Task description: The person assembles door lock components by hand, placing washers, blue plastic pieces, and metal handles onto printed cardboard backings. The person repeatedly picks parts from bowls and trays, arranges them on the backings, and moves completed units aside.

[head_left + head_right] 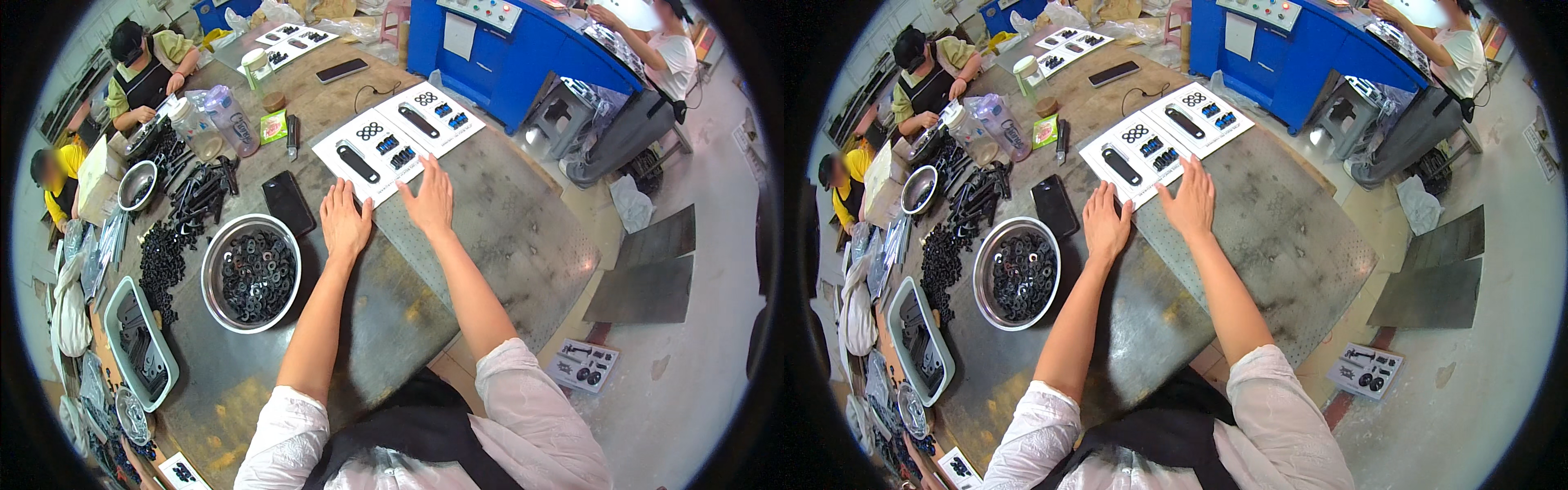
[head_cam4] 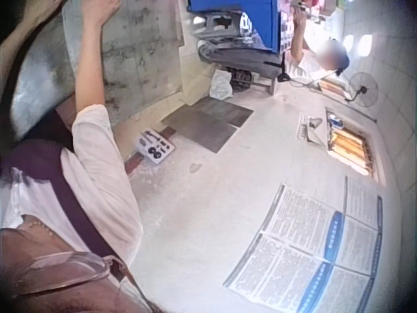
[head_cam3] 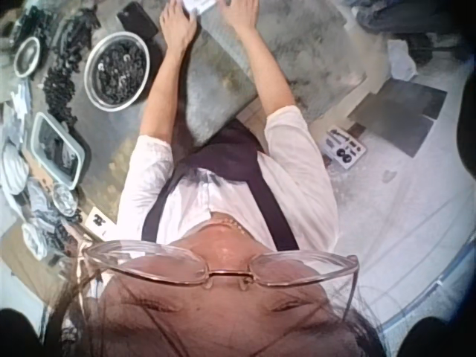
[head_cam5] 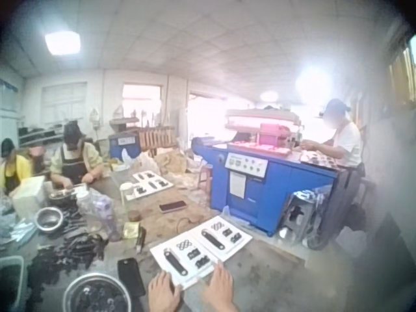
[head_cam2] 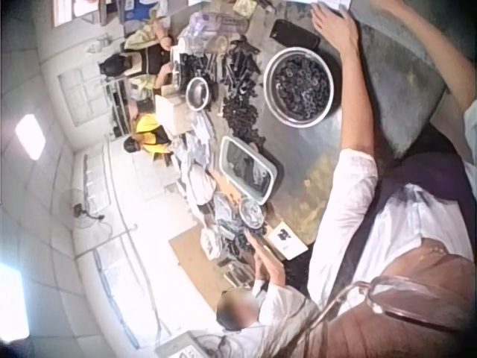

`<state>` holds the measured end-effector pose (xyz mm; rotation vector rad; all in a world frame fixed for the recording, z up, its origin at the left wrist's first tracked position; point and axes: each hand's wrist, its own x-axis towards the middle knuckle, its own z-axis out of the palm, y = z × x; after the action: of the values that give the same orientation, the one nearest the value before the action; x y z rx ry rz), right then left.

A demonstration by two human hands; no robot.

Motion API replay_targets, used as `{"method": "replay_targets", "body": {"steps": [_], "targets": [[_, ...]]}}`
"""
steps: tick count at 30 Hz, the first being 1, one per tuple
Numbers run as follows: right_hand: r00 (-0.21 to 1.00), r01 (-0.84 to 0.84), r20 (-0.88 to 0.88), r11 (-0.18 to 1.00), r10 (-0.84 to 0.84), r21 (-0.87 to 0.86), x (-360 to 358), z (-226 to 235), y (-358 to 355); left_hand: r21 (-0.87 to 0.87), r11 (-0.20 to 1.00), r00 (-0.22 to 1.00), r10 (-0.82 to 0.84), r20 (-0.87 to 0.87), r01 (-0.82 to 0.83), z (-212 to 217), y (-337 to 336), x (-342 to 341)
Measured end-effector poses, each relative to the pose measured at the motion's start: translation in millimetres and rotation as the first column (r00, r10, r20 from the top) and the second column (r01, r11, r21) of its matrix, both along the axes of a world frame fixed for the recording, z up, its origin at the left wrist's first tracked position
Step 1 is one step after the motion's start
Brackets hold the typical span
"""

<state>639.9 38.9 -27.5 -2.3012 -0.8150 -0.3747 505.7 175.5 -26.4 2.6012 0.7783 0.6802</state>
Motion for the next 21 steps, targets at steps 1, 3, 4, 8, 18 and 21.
{"method": "replay_targets", "body": {"steps": [1, 3, 4, 8, 18, 21], "targets": [[0.999, 0.036, 0.009, 0.996, -0.037, 0.077, 10, 1, 2, 0.002, 1.0, 1.0, -0.008, -0.007, 0.008, 3, 0, 3], [0.996, 0.088, 0.034, 0.996, -0.087, -0.024, 12, -3, 2, 0.005, 1.0, 0.999, -0.026, -0.019, 0.026, 7, -6, 2], [0.992, 0.112, 0.071, 0.99, -0.107, -0.082, 14, -13, 4, 0.003, 0.999, 0.999, -0.04, -0.009, 0.04, 6, -5, 2], [0.992, 0.117, 0.059, 0.983, -0.109, -0.141, 14, -6, 8, -0.005, 1.0, 0.997, -0.023, -0.078, 0.023, 10, -5, -4], [0.994, 0.11, 0.0, 0.982, -0.111, -0.153, 12, 0, 6, -0.002, 1.0, 0.999, -0.01, -0.049, 0.01, 6, -5, 0], [0.982, 0.183, -0.018, 0.968, -0.189, -0.171, 10, 1, 7, -0.004, 1.0, 0.999, -0.01, -0.049, 0.01, 8, -7, 1]]}}
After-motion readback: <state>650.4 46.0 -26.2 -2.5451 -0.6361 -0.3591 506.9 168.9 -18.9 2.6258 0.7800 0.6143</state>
